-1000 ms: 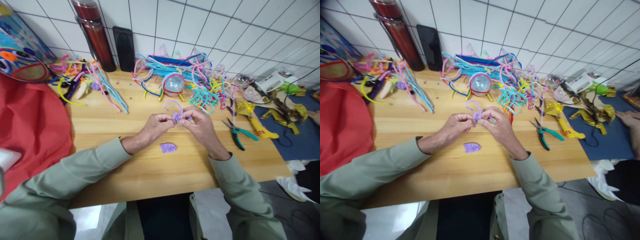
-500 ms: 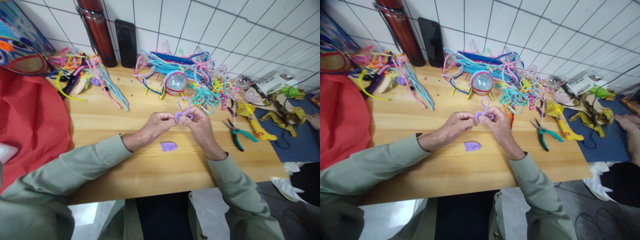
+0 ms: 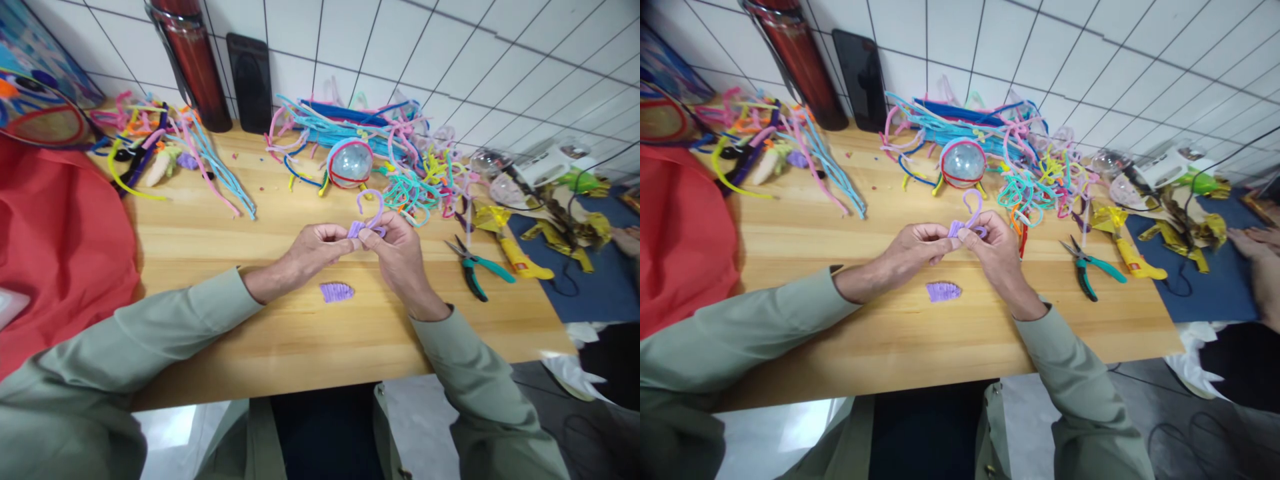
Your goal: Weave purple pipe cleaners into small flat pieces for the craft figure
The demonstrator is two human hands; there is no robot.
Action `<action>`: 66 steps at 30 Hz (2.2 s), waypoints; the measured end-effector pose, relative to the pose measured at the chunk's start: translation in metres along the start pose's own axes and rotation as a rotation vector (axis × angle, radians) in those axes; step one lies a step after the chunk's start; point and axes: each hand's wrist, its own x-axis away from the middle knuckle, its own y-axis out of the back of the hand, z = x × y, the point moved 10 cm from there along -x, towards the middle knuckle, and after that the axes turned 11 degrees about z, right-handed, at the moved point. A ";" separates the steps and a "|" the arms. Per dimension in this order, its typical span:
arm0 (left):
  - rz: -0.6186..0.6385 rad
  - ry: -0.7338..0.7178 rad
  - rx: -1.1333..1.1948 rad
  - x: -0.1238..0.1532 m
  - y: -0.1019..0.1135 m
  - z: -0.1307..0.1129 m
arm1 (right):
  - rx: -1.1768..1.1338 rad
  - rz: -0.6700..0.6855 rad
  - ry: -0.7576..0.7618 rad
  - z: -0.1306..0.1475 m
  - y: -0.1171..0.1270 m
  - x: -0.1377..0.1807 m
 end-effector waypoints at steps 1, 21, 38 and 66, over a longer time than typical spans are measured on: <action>-0.004 0.004 -0.010 0.000 0.000 0.000 | -0.005 -0.001 0.000 0.000 0.000 0.000; 0.087 -0.214 0.027 -0.003 -0.007 -0.015 | -0.196 -0.026 -0.154 -0.007 -0.004 0.002; -0.091 -0.195 0.049 -0.001 0.015 -0.020 | -0.119 0.030 -0.266 -0.013 -0.016 0.011; 0.111 -0.139 0.053 -0.004 -0.002 -0.016 | 0.165 0.063 -0.032 0.026 -0.006 0.007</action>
